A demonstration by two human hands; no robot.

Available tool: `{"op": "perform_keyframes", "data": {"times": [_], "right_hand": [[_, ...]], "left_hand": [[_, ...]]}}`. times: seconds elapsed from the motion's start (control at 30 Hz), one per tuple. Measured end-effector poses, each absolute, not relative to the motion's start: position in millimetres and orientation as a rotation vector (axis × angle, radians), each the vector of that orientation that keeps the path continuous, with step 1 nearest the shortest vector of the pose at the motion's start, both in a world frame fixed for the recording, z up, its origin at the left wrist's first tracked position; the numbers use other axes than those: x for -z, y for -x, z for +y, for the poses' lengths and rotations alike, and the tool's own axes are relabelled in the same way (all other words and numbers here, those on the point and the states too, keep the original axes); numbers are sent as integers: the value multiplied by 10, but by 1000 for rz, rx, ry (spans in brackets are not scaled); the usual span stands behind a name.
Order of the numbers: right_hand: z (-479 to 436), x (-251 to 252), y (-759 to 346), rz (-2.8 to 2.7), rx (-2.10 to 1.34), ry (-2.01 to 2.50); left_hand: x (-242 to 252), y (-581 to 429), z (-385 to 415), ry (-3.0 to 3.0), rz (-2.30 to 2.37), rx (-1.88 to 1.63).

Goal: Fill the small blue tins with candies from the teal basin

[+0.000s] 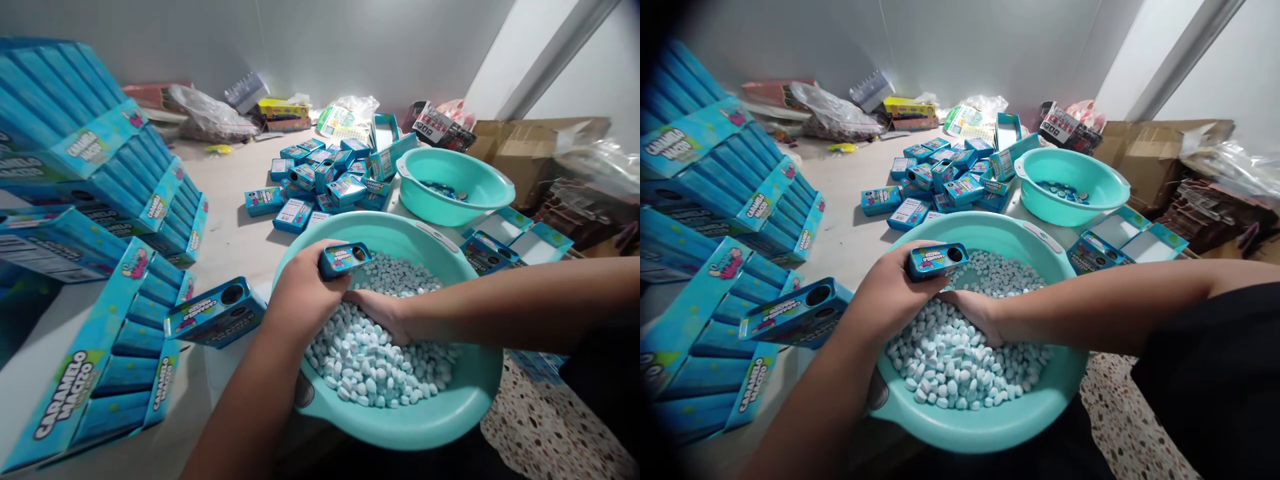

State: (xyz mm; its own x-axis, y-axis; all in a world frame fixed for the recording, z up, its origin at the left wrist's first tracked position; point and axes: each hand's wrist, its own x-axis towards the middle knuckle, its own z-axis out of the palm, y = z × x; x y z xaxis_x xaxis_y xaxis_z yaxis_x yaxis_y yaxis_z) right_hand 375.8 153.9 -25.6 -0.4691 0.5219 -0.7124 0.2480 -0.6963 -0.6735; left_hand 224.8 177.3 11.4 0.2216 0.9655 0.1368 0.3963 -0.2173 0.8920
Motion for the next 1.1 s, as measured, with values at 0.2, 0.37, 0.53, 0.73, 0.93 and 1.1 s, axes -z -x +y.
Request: {"op": "perform_keyframes", "data": {"times": [0.2, 0.37, 0.53, 0.73, 0.93, 1.1], "right_hand": [[1523, 271, -3699, -523, -2477, 1612], [1531, 183, -3712, -510, -2300, 1697], [1607, -36, -3752, -351, -2233, 1512], [1650, -270, -3884, -370, -2008, 1273], [1637, -455, -4003, -411, -1933, 1074], [1807, -657, -3987, -379, -1736, 1021]], "left_hand": [[-145, -2235, 1761, -1732, 1235, -980], [-93, -2221, 1738, -1623, 1190, -1110], [-58, -2245, 1709, -1455, 1262, -1183], [-162, -2251, 1679, -1479, 1461, -1050], [-154, -2230, 1681, -1571, 1434, -968], [-151, -2229, 1676, -1668, 1442, -801]]}}
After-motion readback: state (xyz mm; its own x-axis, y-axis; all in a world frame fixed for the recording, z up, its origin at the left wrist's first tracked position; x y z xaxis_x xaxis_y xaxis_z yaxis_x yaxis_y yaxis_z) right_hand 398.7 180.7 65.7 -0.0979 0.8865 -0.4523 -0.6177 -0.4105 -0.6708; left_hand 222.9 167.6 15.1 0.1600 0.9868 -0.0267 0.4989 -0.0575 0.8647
